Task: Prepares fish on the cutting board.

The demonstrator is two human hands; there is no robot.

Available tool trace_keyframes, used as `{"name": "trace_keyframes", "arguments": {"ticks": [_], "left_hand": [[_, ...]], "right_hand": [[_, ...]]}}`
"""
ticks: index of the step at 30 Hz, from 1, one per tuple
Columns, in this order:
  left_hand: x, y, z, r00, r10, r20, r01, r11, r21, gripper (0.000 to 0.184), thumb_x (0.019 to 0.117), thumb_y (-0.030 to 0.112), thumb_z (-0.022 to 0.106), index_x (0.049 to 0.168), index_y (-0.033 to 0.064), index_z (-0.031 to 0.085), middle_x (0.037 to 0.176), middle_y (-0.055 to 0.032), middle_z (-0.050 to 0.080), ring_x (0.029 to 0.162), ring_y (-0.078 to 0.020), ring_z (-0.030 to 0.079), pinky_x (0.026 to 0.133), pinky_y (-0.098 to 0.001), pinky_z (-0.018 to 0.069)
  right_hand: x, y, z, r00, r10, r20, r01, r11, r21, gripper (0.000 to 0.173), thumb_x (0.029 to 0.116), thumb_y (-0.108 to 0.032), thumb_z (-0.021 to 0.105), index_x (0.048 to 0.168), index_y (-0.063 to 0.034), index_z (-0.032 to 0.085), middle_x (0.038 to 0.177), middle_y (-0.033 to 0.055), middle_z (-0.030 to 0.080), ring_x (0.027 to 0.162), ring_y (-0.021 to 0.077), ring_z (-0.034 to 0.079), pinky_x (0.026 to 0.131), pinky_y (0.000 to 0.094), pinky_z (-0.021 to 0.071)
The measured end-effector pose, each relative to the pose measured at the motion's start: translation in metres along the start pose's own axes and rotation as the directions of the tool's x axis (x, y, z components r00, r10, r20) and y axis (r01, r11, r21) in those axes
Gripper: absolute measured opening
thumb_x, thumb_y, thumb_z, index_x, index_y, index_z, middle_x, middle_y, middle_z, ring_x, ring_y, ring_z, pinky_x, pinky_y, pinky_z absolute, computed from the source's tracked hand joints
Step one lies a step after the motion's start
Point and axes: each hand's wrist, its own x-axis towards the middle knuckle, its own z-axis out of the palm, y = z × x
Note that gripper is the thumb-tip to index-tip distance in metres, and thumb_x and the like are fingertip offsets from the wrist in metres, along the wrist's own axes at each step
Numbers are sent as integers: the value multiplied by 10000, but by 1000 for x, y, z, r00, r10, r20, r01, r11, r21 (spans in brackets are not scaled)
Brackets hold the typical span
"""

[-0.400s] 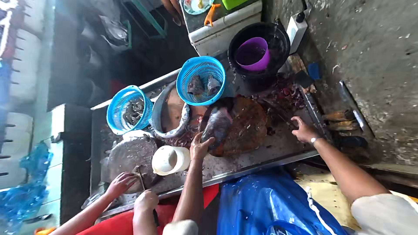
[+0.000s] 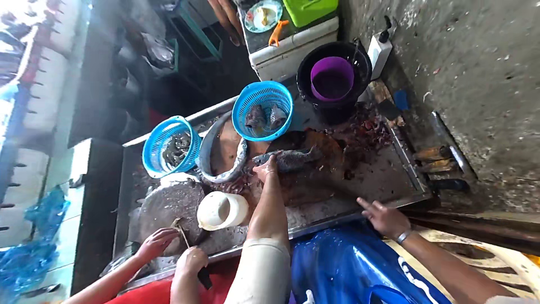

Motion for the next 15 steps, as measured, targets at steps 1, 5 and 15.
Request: {"name": "trace_keyframes", "arguments": {"ticks": [1, 5, 15], "left_hand": [[5, 30, -20, 936, -254, 243, 284, 954, -96, 811, 925, 355, 772, 1464, -115, 390, 1470, -288, 490, 1355, -293, 511, 1094, -366, 443], [87, -30, 54, 990, -132, -56, 100, 915, -392, 700, 853, 355, 795, 1292, -138, 562, 1199, -332, 648, 1066, -421, 661, 844, -545, 577], [127, -51, -46, 1000, 15, 3, -5, 473, -881, 781, 872, 212, 799, 1514, 84, 374, 1287, -169, 657, 1139, -297, 682, 909, -543, 605]], "right_hand": [[4, -7, 7, 995, -63, 75, 66, 997, -45, 484, 1105, -463, 343, 1581, -396, 407, 1165, 199, 694, 862, 398, 723, 720, 579, 595], [75, -33, -9, 979, 129, 155, -132, 991, 13, 522, 1110, -401, 338, 1630, -398, 287, 1308, 257, 631, 1041, 470, 681, 865, 643, 554], [125, -47, -23, 954, 299, 30, -300, 944, 141, 529, 1109, -361, 382, 1632, -331, 310, 1347, 273, 612, 1112, 465, 669, 927, 643, 542]]}}
